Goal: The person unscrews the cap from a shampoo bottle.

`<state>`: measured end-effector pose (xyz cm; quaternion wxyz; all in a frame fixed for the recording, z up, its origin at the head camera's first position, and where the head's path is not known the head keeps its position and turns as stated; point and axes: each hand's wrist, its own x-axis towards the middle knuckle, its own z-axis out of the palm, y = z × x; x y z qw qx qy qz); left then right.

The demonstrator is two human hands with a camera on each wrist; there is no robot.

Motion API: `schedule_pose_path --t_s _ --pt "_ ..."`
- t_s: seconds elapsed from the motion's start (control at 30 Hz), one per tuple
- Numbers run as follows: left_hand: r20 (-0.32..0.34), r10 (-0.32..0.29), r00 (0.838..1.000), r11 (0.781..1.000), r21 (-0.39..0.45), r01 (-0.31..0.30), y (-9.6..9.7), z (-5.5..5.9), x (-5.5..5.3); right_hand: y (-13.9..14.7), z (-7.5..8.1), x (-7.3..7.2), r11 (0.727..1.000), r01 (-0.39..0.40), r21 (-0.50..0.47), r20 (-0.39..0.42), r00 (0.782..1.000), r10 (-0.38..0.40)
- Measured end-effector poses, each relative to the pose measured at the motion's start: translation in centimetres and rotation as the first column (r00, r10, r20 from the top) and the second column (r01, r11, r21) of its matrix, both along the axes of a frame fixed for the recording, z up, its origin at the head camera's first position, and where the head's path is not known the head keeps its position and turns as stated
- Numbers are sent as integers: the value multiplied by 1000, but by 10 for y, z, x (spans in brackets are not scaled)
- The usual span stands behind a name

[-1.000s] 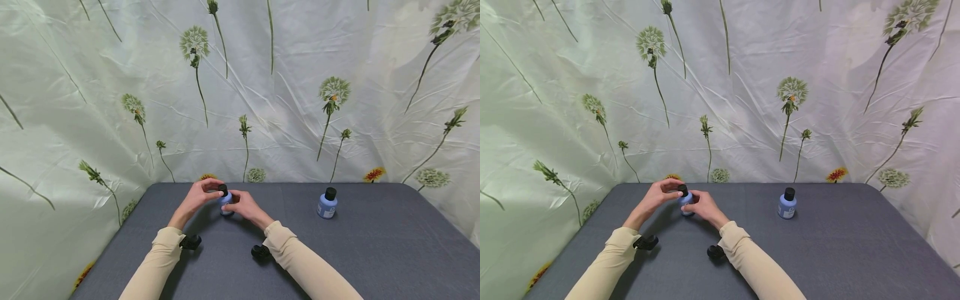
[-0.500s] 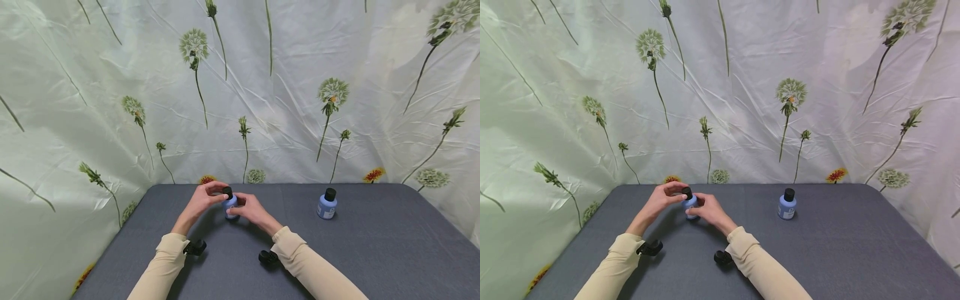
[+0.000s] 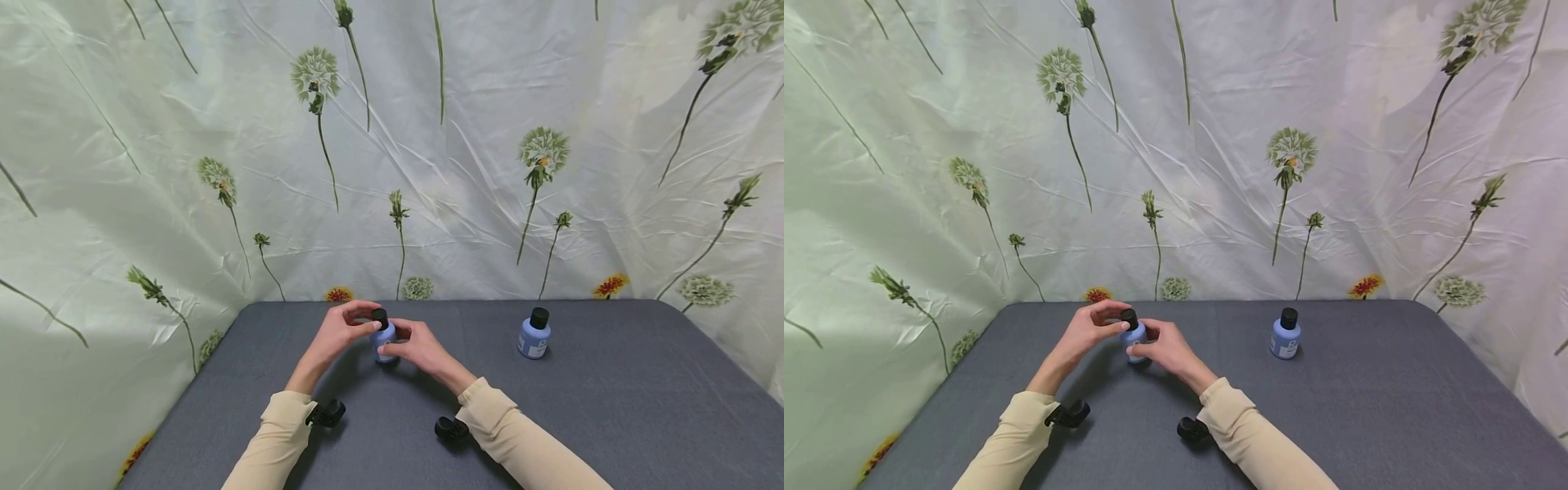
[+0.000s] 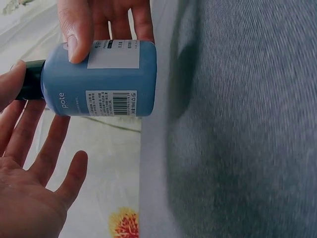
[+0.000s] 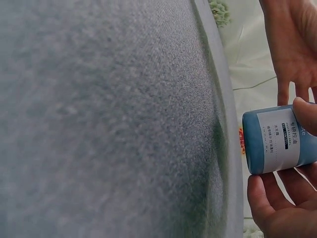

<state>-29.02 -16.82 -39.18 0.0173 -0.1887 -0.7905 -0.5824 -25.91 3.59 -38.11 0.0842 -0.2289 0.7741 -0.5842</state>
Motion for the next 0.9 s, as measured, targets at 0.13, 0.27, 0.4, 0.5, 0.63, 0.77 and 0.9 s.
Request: schedule_pose_path --t_s 0.13,0.27,0.4,0.5,0.63,0.77,0.9 --pt "-2 -7 1000 1000 11 7 6 1 2 3 -16 -8 1000 29 -2 -4 1000 -29" --pt "3 -22 1000 1000 15 22 12 1 5 8 -28 -12 998 63 -1 -7 998 -63" --pt "6 -36 999 999 12 36 18 1 7 14 -30 -10 997 79 -2 -2 997 -79" --pt "10 -41 999 999 11 41 23 1 8 19 -30 -7 997 80 -4 -2 997 -80" --pt "13 -60 998 998 14 60 29 1 9 24 -29 -3 996 90 -5 -9 996 -90" --pt "27 -78 997 997 26 77 34 1 10 28 -30 0 994 105 -6 -10 994 -105" --pt "13 -68 998 997 29 68 39 -1 12 33 -31 3 995 101 -14 3 995 -101"
